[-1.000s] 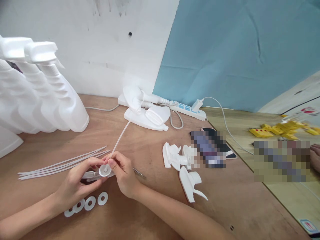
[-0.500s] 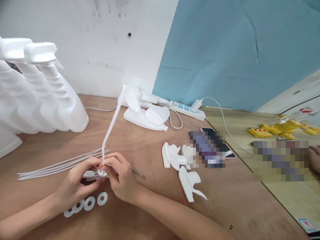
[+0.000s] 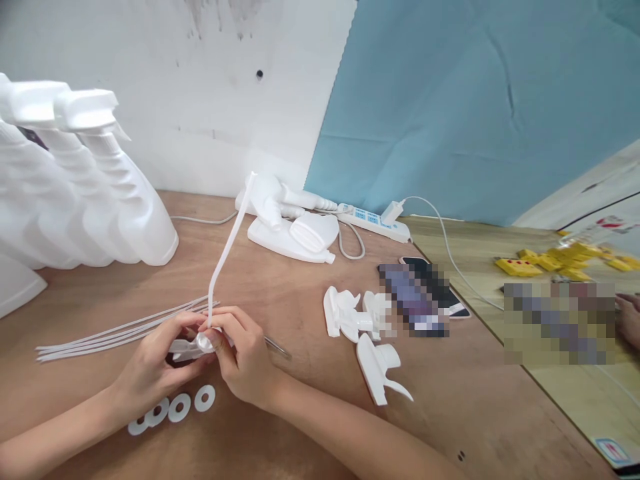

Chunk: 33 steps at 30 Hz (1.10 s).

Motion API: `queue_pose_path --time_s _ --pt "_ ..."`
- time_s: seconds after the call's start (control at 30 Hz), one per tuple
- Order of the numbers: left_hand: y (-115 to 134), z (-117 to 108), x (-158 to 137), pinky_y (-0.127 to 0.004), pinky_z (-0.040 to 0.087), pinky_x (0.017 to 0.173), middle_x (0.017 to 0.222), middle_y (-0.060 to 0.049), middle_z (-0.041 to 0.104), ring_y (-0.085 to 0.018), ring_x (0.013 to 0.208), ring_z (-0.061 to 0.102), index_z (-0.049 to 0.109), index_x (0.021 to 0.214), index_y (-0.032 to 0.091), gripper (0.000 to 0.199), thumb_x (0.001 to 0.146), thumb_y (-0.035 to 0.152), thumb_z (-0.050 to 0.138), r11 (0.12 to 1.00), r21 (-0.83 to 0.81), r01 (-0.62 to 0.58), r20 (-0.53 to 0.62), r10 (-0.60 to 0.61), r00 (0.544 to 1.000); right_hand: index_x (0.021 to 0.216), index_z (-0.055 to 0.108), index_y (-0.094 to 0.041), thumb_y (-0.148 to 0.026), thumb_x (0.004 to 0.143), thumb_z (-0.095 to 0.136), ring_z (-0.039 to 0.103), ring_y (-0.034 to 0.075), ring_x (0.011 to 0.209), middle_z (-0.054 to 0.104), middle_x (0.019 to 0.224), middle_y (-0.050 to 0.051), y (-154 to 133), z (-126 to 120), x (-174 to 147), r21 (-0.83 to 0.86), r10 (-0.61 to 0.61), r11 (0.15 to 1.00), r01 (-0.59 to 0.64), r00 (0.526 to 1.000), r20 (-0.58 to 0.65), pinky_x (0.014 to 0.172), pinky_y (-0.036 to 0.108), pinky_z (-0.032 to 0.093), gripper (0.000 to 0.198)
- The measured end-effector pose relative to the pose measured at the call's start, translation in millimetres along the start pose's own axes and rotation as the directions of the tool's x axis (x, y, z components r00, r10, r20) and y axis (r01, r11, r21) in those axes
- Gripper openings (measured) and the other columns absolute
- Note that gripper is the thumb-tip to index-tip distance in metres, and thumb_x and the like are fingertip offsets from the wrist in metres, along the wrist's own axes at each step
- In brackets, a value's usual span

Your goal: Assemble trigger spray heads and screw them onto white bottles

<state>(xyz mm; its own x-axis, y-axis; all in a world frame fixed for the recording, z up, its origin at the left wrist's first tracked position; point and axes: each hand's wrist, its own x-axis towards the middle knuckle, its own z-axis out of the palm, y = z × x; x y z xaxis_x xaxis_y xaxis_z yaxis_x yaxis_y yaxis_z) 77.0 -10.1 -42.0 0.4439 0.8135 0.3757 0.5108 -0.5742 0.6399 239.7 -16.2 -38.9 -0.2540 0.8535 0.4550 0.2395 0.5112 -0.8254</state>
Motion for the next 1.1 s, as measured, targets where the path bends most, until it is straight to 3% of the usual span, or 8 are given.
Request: queue_pose_path --time_s 0.5,0.9,1.1 --pt "-3.5 1.2 -2.9 -0.027 0.049 0.068 0.089 -0.003 0.063 -0.015 0.075 0.06 0.049 0.1 0.021 0.023 0.079 0.031 0.055 1.0 -0.016 0.018 -0.01 -0.018 1.0 0.088 0.056 -0.019 -0.023 0.086 0.041 0.056 0.016 0.096 0.061 0.097 0.008 -6.4 -1.3 -0.6 -0.053 -0.015 0.998 0.017 1.0 0.028 0.084 0.031 0.044 0.016" --pt "2.6 -2.6 -3.7 -0.028 0.048 0.07 0.09 -0.003 0.062 -0.015 0.077 0.06 0.046 0.097 0.021 0.022 0.079 0.029 0.055 1.0 -0.005 -0.001 0.035 0.001 0.999 0.081 0.059 -0.02 -0.026 0.088 0.041 0.06 0.016 0.093 0.064 0.099 0.009 -2.6 2.3 -6.1 -0.063 -0.06 0.996 0.058 0.998 -0.031 0.08 0.029 0.047 0.02" --pt "-1.2 0.9 -4.2 -0.027 0.048 0.067 0.086 -0.003 0.064 -0.015 0.075 0.06 0.047 0.098 0.021 0.021 0.08 0.028 0.054 0.999 -0.044 -0.005 0.036 0.007 0.999 0.083 0.058 -0.021 -0.024 0.089 0.038 0.061 0.017 0.098 0.068 0.089 0.007 -3.7 2.9 -7.1 -0.078 -0.104 0.992 0.101 0.994 -0.041 0.081 0.028 0.048 0.021"
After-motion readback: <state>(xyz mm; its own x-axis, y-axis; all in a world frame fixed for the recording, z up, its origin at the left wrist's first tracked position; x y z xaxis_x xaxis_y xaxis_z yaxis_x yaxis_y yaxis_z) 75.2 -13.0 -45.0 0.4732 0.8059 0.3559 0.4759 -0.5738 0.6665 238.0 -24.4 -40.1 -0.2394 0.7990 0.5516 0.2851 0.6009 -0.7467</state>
